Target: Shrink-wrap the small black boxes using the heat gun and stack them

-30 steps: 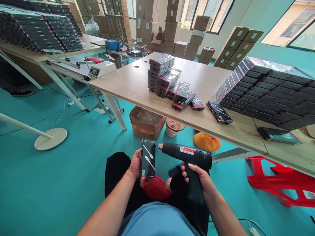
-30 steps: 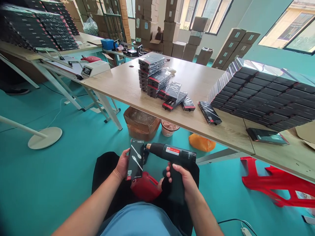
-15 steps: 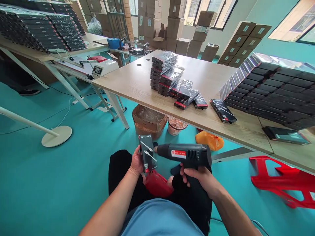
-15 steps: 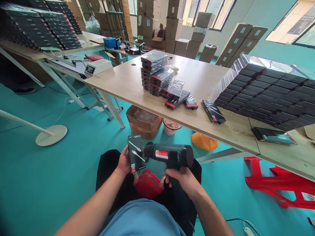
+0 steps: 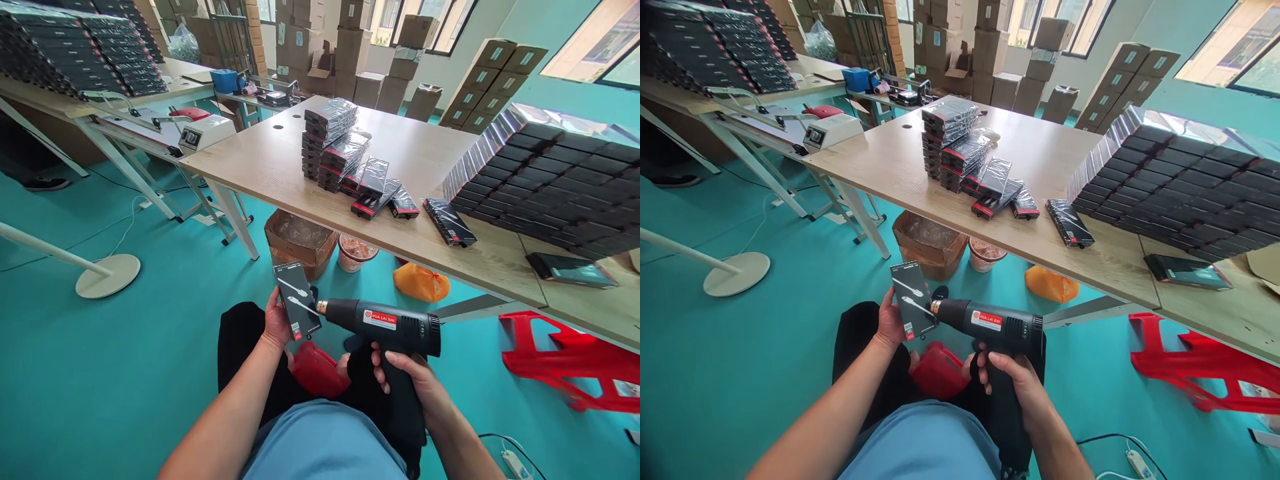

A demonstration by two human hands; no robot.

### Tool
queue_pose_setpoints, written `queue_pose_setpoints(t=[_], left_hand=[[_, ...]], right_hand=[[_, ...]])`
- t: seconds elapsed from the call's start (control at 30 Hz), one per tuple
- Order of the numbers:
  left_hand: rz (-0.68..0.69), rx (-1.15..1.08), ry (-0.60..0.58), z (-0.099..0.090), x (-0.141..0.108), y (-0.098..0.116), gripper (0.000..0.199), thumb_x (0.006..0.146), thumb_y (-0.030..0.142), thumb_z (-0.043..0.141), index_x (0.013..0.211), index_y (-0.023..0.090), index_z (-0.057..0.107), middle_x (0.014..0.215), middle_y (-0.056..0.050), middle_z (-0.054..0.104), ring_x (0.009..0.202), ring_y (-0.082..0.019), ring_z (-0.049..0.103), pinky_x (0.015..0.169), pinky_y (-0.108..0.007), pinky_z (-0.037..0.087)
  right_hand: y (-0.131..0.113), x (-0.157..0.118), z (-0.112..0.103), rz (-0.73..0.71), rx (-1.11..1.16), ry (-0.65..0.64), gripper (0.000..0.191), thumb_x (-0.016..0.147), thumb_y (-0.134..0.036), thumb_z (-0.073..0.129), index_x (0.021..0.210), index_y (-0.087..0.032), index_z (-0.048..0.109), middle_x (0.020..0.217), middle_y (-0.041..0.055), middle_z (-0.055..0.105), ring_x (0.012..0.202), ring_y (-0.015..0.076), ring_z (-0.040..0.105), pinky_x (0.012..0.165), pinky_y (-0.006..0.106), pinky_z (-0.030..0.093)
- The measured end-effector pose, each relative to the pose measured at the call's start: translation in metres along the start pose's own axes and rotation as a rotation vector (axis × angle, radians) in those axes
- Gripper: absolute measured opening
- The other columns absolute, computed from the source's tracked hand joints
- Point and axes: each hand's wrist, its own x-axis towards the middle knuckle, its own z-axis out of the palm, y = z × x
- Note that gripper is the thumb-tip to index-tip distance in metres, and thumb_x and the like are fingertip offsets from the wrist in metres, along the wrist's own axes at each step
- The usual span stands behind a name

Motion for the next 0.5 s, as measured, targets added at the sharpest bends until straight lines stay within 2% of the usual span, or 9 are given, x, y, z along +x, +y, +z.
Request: queue_pose_setpoints(t=[0.1, 0.23, 0.37, 0.5], left_hand=[[-0.048, 0.010, 0.002, -0.001, -0.002, -0.003, 0.064, 0.095, 0.058, 0.054, 0.131, 0.007, 0.066, 0.115, -0.019, 0.075, 0.108, -0.035, 0.071, 0.097, -0.047, 0.055], [-0.098, 0.061, 0.033, -0.008, -0.005, -0.007, 0.051, 0.097, 0.051, 0.053, 0.119, 0.008, 0.071, 0.108, -0.017, 0.076, 0.101, -0.032, 0.074, 0.096, -0.045, 0.056], [-0.151, 0.112, 0.002, -0.014, -0.006, -0.013, 0.042, 0.098, 0.047, 0.055, 0.103, 0.010, 0.075, 0.088, -0.013, 0.077, 0.083, -0.028, 0.075, 0.087, -0.042, 0.059], [-0.188, 0.134, -0.007, -0.015, -0.007, -0.017, 0.041, 0.099, 0.046, 0.053, 0.093, 0.012, 0.075, 0.079, -0.011, 0.075, 0.069, -0.025, 0.072, 0.075, -0.039, 0.059]], right_hand=[[-0.003, 0.005, -0.002, 0.077, 0.144, 0.049, 0.037, 0.070, -0.031, 0.090, 0.098, -0.010, 0.078, 0.082, 0.0065, 0.073, 0.063, 0.0136, 0.065, 0.051, 0.020, 0.055], [-0.013, 0.015, -0.001, 0.141, 0.285, 0.049, 0.031, 0.070, -0.023, 0.089, 0.095, -0.009, 0.078, 0.080, 0.0056, 0.073, 0.062, 0.0119, 0.065, 0.052, 0.018, 0.057], [-0.025, 0.024, 0.002, 0.148, 0.339, 0.062, 0.018, 0.077, -0.019, 0.081, 0.093, -0.012, 0.076, 0.079, 0.0064, 0.073, 0.063, 0.0135, 0.067, 0.050, 0.019, 0.059], [-0.030, 0.029, -0.001, 0.130, 0.332, 0.063, 0.012, 0.084, -0.018, 0.075, 0.095, -0.014, 0.075, 0.082, 0.0074, 0.074, 0.065, 0.0156, 0.069, 0.050, 0.020, 0.060]])
